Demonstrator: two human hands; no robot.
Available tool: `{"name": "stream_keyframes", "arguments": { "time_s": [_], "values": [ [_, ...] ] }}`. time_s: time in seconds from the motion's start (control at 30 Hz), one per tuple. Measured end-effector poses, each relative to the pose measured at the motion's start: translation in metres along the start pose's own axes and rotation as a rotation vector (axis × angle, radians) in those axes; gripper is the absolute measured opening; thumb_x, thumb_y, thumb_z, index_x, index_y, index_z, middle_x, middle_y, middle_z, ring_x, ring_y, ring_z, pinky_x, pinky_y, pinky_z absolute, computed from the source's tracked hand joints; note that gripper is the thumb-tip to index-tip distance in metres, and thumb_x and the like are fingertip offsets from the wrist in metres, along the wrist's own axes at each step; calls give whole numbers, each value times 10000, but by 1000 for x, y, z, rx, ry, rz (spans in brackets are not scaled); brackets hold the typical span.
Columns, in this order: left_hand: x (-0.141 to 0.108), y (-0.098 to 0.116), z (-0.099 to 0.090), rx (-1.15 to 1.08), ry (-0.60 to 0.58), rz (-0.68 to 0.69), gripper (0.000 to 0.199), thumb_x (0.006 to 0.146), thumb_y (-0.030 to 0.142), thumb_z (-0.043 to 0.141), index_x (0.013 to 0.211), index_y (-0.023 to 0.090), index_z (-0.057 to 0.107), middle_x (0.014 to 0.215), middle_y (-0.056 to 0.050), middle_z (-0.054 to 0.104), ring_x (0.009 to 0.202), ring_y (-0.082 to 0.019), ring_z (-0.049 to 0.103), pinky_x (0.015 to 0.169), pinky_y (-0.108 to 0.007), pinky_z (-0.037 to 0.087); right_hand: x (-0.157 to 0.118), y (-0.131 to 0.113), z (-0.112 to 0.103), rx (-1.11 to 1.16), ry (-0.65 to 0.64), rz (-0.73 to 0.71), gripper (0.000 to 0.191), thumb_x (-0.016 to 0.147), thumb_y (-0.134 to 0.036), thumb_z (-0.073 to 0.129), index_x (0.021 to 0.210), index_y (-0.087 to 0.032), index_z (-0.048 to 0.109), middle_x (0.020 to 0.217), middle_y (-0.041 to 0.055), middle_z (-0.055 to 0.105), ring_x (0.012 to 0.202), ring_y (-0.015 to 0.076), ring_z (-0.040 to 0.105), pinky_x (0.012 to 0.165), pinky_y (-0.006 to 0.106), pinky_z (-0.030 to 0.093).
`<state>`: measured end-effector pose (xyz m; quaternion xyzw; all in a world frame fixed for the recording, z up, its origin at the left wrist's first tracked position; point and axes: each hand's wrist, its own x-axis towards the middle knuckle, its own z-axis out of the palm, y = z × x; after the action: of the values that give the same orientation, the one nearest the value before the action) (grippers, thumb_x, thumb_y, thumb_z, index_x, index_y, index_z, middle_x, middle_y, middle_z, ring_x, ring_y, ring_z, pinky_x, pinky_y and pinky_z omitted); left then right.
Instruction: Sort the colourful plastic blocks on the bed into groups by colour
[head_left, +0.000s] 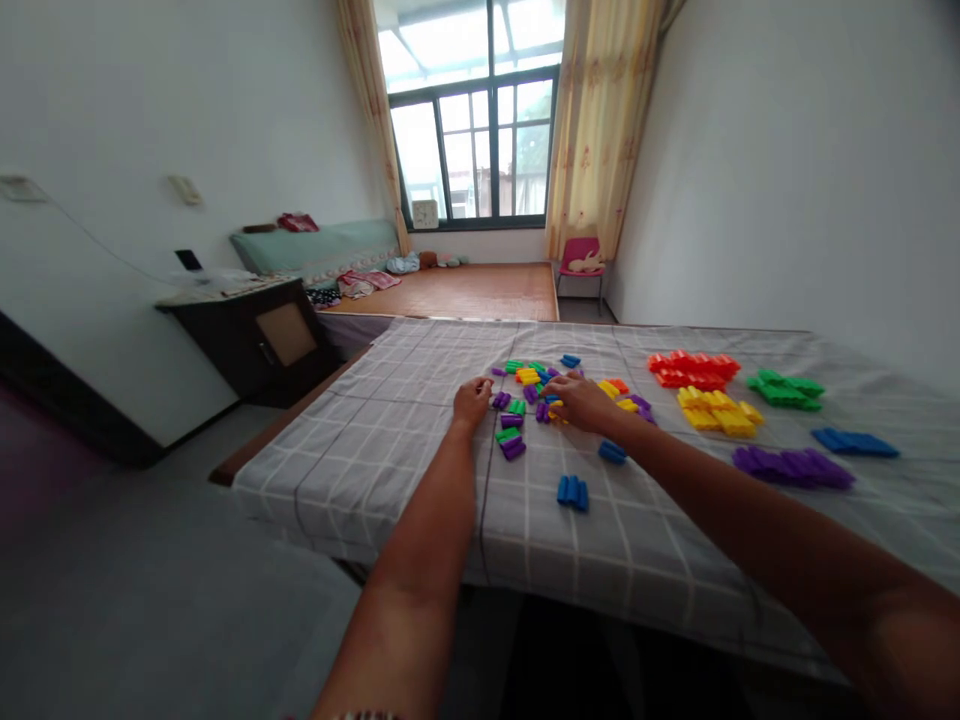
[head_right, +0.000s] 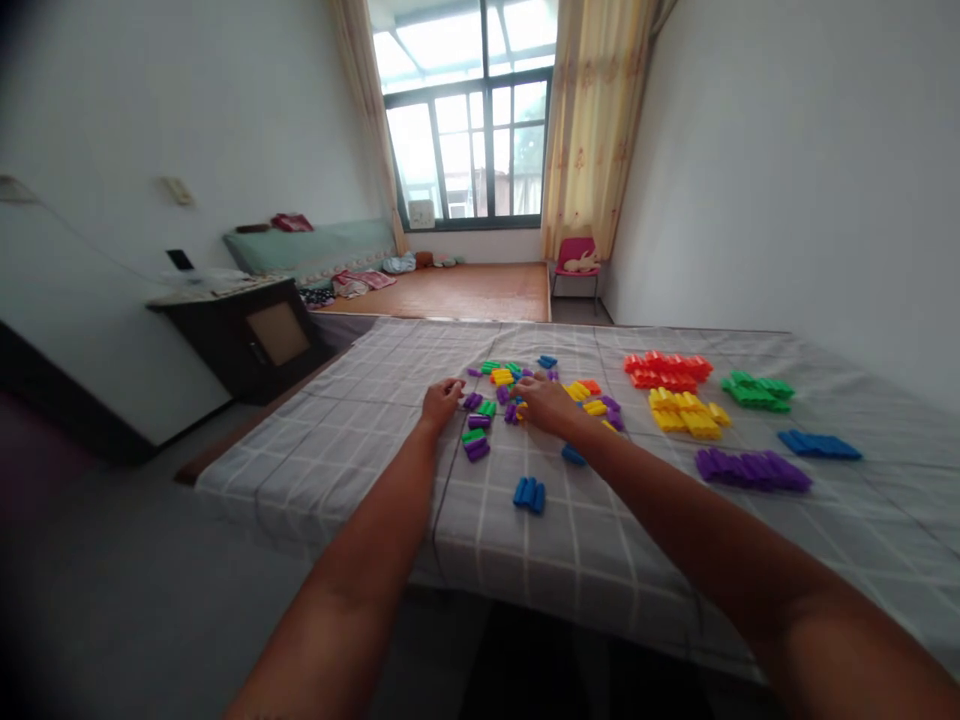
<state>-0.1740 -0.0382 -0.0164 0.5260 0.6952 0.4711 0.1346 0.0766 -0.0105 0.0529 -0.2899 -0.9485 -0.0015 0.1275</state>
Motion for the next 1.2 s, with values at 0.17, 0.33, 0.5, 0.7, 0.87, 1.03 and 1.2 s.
{"name": "stream_keyframes", "arguments": {
  "time_s": [0.17, 0.33, 0.5, 0.7, 0.87, 1.03, 1.2],
  "values": [
    [2, -1, 2, -19, 0, 16, 283, 882, 267, 492, 993, 141, 719, 846, -67, 739, 765, -151, 673, 693, -237, 480, 33, -34, 12, 230, -54, -178, 263, 882, -180, 552, 1114, -184, 675, 1094, 97, 686, 927, 193, 632, 871, 327, 465],
    [0, 1, 1, 1, -10, 36, 280, 885, 246, 488, 995, 134, 719, 874, -77, 740, 777, -153, 676, 704, -237, 476, 39, -38, 21, 286, -118, -277, 168, 835, -139, 574, 956, -155, 690, 950, 86, 701, 879, 195, 634, 836, 315, 467],
    [1, 0, 3, 20, -19, 32, 284, 882, 273, 496, 988, 146, 727, 839, -63, 735, 762, -154, 671, 678, -234, 462, 30, -11, 16, 317, -80, -70, 360, 770, -18, 493, 1068, -148, 647, 913, 55, 708, 792, 160, 638, 748, 271, 472],
    [1, 2, 1, 45, -21, 28, 284, 872, 266, 493, 981, 161, 733, 822, -51, 739, 788, -156, 673, 703, -232, 468, 23, -24, 19, 332, -46, -272, 272, 815, -117, 561, 1062, -170, 664, 1058, 96, 687, 964, 193, 624, 875, 313, 444],
    [0, 2, -1, 10, -28, 23, 300, 869, 265, 483, 996, 141, 724, 848, -70, 741, 781, -161, 683, 693, -238, 477, 13, -36, 12, 263, -25, -107, 149, 794, -125, 592, 933, -158, 635, 899, 74, 683, 837, 182, 628, 760, 282, 442],
    [4, -3, 2, -1, -35, 22, 304, 865, 294, 490, 996, 146, 722, 872, -65, 743, 776, -158, 683, 690, -240, 483, -24, -19, 1, 343, 2, 194, 198, 768, -314, 703, 883, -194, 595, 853, 33, 680, 757, 170, 636, 668, 261, 449],
    [6, -6, 5, -43, -35, 34, 326, 863, 309, 477, 996, 134, 717, 875, -77, 743, 785, -161, 688, 688, -240, 487, -56, -2, -13, 211, -200, 221, 439, 658, -477, 793, 960, -208, 621, 958, 52, 685, 826, 211, 645, 668, 276, 454]
  ]
}}
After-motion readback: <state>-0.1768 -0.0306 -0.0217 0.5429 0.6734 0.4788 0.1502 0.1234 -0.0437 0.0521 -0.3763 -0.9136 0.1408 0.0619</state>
